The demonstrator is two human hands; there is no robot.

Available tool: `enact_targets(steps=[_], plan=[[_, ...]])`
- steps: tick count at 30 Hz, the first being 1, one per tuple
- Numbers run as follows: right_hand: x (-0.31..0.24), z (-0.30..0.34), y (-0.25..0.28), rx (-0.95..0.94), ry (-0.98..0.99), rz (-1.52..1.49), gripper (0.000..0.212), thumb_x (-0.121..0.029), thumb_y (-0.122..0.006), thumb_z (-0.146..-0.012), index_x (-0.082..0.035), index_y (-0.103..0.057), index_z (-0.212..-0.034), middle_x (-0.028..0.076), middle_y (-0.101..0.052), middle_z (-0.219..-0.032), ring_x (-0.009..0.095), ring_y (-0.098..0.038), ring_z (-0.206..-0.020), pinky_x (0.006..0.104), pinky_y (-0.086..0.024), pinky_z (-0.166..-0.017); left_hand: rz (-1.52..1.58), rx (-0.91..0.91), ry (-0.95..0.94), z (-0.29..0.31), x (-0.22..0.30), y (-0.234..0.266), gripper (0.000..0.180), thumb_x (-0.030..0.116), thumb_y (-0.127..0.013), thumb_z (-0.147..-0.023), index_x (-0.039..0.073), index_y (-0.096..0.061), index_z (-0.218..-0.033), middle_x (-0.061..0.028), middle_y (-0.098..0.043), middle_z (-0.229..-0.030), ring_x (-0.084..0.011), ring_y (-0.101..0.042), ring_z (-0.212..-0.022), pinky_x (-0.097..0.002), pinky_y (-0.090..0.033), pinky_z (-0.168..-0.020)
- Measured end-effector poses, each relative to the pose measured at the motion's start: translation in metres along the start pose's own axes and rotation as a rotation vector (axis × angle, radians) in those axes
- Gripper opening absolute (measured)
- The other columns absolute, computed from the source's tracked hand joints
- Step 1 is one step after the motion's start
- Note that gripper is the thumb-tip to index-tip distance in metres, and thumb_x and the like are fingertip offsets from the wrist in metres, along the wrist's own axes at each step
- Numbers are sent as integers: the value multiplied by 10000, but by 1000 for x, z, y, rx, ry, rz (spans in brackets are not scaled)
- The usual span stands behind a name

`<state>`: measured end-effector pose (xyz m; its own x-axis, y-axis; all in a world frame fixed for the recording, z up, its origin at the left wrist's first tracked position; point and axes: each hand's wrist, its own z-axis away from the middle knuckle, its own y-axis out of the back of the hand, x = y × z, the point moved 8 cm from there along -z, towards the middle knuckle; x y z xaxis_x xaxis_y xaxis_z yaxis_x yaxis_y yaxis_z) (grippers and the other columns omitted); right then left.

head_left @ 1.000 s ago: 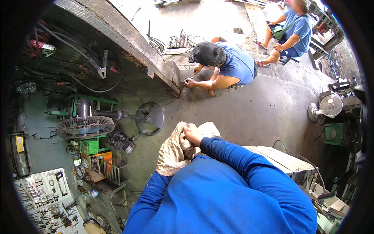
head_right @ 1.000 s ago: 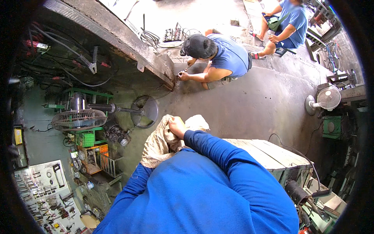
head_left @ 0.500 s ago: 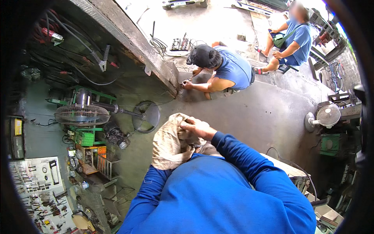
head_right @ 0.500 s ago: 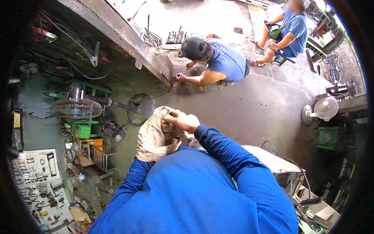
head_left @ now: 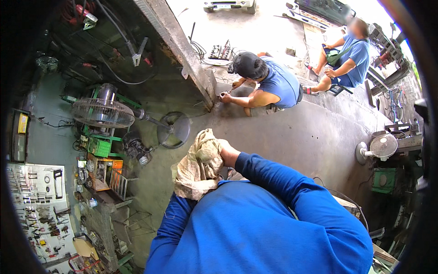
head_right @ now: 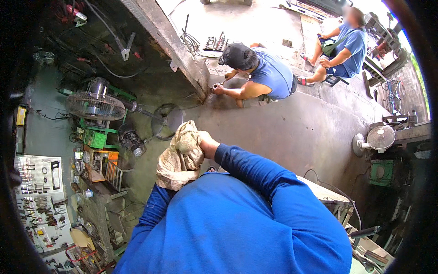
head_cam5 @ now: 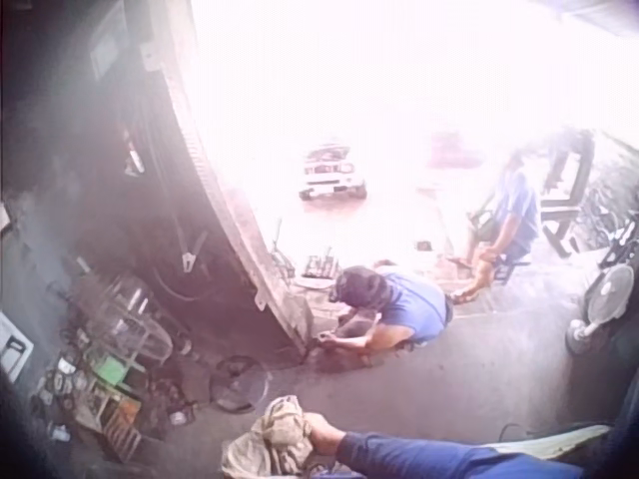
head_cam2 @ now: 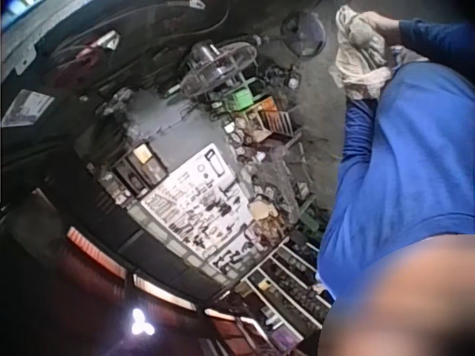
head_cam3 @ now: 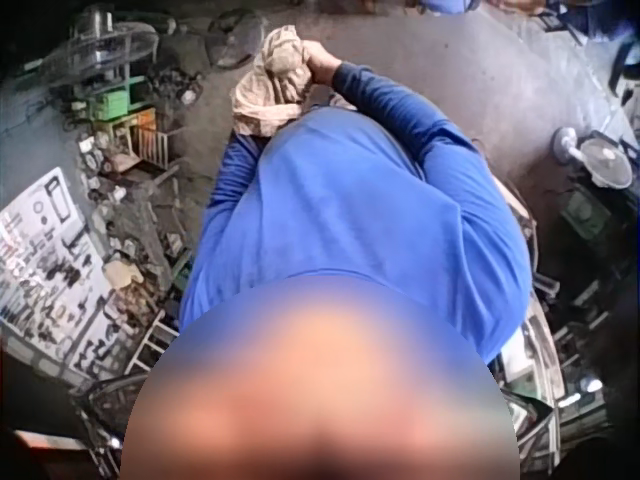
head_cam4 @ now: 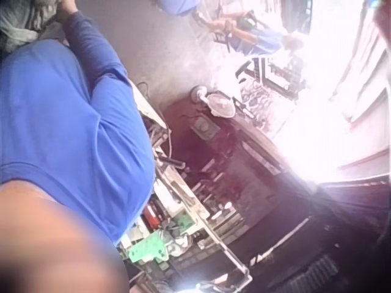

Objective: The person cleans an alternator using a brush and a cloth. They scrub the alternator, place it on a table, walk to a sink to wash the brush, and then return to the alternator to wipe it with a cloth.

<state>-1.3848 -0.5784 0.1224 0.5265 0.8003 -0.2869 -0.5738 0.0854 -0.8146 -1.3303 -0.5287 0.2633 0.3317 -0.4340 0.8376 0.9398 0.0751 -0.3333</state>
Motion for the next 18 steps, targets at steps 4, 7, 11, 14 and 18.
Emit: enact_targets(steps=[4,7,11,14,18], plan=[[37,-16,19,74,-10,218,220,-182,-565,-928,-52,-694,-1048,76,-735,-1021,241,-685,-902,387,-542,-860,82,75,37,20,-7,7,333,367,-613,-953,109,-612,-1164,-38,-657,-964,-178,-643,-807,-336,-560,-690],[8,3,-4,181,614,1558,293,-169,-668,-810,-19,-650,-1060,215,-714,-985,414,-668,-953,468,-518,-835,175,240,83,34,-20,20,329,385,-602,-970,111,-624,-1151,-29,-660,-953,-169,-642,-795,-332,-564,-680],[7,16,-21,205,557,1655,328,-147,-661,-796,-17,-631,-1095,271,-682,-1001,480,-628,-992,504,-507,-835,368,272,103,32,-38,44,357,417,-603,-974,87,-653,-1101,-39,-661,-918,-185,-642,-757,-327,-564,-646],[-2,19,-6,269,414,1079,367,-249,-662,-904,3,-604,-1164,228,-692,-945,326,-684,-926,429,-532,-809,160,158,-178,9,-4,82,294,300,-541,-994,40,-640,-1086,-25,-649,-877,-151,-621,-749,-298,-534,-659],[40,14,-28,-288,490,1979,213,-200,-676,-866,-56,-687,-1022,147,-706,-1119,274,-691,-1000,392,-545,-856,177,47,-181,0,-10,93,278,263,-535,-995,33,-638,-1113,-28,-650,-914,-146,-621,-798,-291,-529,-704]])
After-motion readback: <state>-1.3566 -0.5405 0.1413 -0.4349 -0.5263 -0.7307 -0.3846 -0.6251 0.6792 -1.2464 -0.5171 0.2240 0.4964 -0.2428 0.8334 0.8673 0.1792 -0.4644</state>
